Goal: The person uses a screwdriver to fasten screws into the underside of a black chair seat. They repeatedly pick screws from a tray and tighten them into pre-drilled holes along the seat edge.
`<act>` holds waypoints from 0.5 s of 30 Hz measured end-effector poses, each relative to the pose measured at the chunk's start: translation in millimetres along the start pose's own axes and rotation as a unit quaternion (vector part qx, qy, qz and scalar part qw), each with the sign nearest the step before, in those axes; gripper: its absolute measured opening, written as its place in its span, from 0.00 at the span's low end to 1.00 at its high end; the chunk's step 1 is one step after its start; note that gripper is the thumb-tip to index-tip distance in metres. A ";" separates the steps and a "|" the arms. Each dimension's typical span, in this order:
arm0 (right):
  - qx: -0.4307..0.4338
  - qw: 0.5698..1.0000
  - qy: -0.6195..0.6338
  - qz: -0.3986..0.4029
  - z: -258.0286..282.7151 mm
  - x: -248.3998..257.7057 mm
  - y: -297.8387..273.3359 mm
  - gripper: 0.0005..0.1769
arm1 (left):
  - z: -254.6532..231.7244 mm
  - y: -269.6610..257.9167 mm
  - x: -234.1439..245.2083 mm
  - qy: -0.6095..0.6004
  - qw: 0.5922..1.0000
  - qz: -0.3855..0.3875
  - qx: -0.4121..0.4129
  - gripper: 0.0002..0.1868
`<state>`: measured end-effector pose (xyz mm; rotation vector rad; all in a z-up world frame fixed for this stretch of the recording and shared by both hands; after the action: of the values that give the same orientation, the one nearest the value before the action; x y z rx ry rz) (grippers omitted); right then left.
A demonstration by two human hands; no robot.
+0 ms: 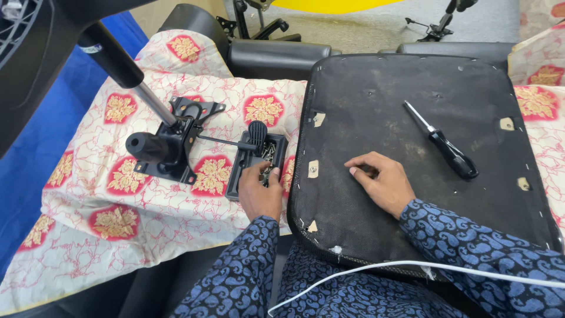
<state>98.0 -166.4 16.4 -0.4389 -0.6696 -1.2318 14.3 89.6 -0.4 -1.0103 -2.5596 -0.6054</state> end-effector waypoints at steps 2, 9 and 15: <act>0.004 0.999 -0.041 0.028 2.4 -10.1 4.5 0.09 | 14.4 11.1 7.6 0.059 0.998 0.010 0.005 0.13; -0.026 0.997 -0.075 0.016 -4.4 -13.6 10.5 0.09 | 35.5 45.6 15.1 0.220 0.972 0.075 -0.035 0.15; -0.012 0.996 -0.087 -0.016 0.4 -18.1 1.8 0.09 | 41.4 49.6 32.7 0.241 0.946 0.179 -0.126 0.16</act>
<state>96.4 -152.8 4.5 -0.5617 -0.8123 -1.2419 20.6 161.2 -8.3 -1.1948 -1.8516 -0.9534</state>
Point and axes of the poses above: each hand's wrist, its own y-axis towards the middle knuckle, its own x-axis out of the back of the hand, z = x × y, the point moved 5 cm from there along y, towards the middle knuckle, and after that the axes turned 9 degrees about -y, right-handed, at the moved point
